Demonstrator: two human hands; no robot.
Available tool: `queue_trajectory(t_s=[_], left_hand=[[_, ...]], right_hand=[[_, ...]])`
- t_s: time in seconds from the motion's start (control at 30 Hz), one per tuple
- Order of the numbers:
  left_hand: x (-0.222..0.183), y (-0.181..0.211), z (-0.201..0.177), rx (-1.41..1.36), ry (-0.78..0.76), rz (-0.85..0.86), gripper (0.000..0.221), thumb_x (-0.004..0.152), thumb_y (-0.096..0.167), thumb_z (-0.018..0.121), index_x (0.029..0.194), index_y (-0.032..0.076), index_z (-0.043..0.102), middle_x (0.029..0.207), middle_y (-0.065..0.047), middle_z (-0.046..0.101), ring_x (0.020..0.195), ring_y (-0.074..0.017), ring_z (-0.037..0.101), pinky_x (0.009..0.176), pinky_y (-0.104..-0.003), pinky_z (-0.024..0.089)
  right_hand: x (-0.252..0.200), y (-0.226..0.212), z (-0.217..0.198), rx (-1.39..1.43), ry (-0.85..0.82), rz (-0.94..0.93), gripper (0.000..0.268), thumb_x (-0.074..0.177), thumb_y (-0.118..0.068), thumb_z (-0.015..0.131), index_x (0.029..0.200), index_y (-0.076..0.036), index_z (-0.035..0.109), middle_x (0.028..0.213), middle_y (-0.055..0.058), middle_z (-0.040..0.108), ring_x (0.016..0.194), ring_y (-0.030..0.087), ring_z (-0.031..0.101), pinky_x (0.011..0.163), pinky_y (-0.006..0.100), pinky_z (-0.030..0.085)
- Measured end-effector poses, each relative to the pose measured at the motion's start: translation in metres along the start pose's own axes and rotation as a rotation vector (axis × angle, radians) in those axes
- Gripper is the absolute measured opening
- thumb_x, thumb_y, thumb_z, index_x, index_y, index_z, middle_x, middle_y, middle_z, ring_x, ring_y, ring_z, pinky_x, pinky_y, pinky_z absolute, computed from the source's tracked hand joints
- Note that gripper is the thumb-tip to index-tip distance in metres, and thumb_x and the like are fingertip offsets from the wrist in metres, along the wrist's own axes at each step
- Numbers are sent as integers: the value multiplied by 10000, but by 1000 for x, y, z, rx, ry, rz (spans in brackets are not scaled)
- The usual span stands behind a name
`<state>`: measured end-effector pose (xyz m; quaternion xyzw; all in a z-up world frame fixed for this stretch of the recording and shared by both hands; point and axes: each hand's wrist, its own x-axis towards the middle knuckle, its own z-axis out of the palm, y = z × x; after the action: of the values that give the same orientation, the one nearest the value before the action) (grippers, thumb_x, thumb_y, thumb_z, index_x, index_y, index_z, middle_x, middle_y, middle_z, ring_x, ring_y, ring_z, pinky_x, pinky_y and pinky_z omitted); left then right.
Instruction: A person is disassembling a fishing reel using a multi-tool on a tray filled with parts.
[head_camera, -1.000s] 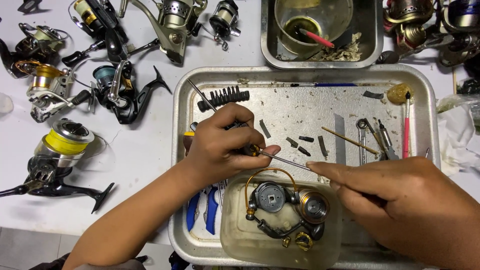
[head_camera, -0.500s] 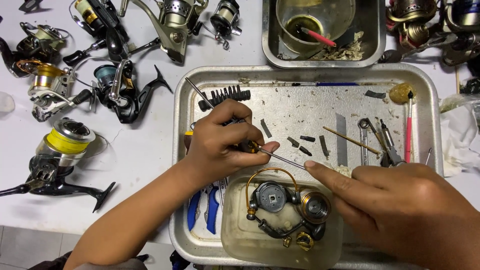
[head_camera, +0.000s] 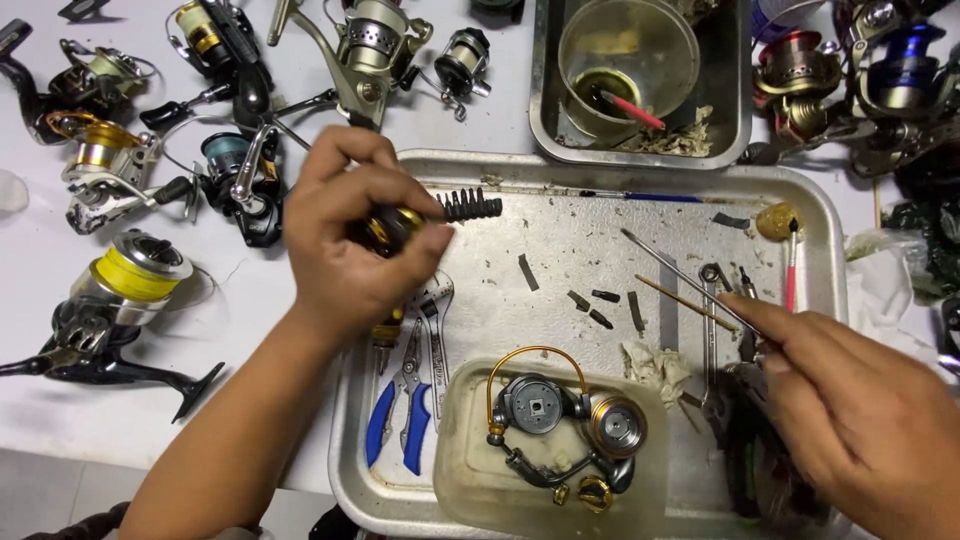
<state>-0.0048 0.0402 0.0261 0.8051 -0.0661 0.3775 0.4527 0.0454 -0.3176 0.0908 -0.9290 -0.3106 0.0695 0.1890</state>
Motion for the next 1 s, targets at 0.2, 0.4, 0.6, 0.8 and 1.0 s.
queue_trajectory(t_s=[0.2,0.4,0.6,0.8,1.0], left_hand=[[5,10,-11,-9,53,-23,181,921,184,677,846,20,653,928,-102,510,994,-249,502,892,-381,433],[-5,0,-15,73,18,29,151,945,149,707,905,7,672,1015,-158,540,1045,-307,537,976,-438,419],[-15,-9,-21,78,-16,22,221,1017,135,700,923,-62,671,950,-185,575,1093,-340,531,997,-462,439],[-19,-4,-15,81,-35,-18,213,1023,117,711,926,-69,678,933,-168,592,1118,-327,523,1025,-461,439],[-17,3,-10,61,-96,-82,196,990,140,715,951,-51,698,1058,-221,536,1095,-314,540,966,-390,434]], right_hand=[[-10,47,53,-117,-137,-58,454,916,-179,561,1368,-151,599,1163,87,724,1052,300,670,943,456,530],[-8,30,63,-49,-52,-225,357,931,-186,627,1271,-86,667,1105,102,734,997,317,665,920,436,517],[-6,51,21,-47,237,6,209,954,-90,678,1133,-16,757,1083,131,767,953,260,725,844,370,535],[35,68,34,0,7,241,356,976,-294,608,1177,-34,746,1160,147,763,1034,328,707,898,443,514],[57,74,50,-8,-81,441,286,932,-320,604,989,-127,807,962,61,803,851,272,719,786,406,492]])
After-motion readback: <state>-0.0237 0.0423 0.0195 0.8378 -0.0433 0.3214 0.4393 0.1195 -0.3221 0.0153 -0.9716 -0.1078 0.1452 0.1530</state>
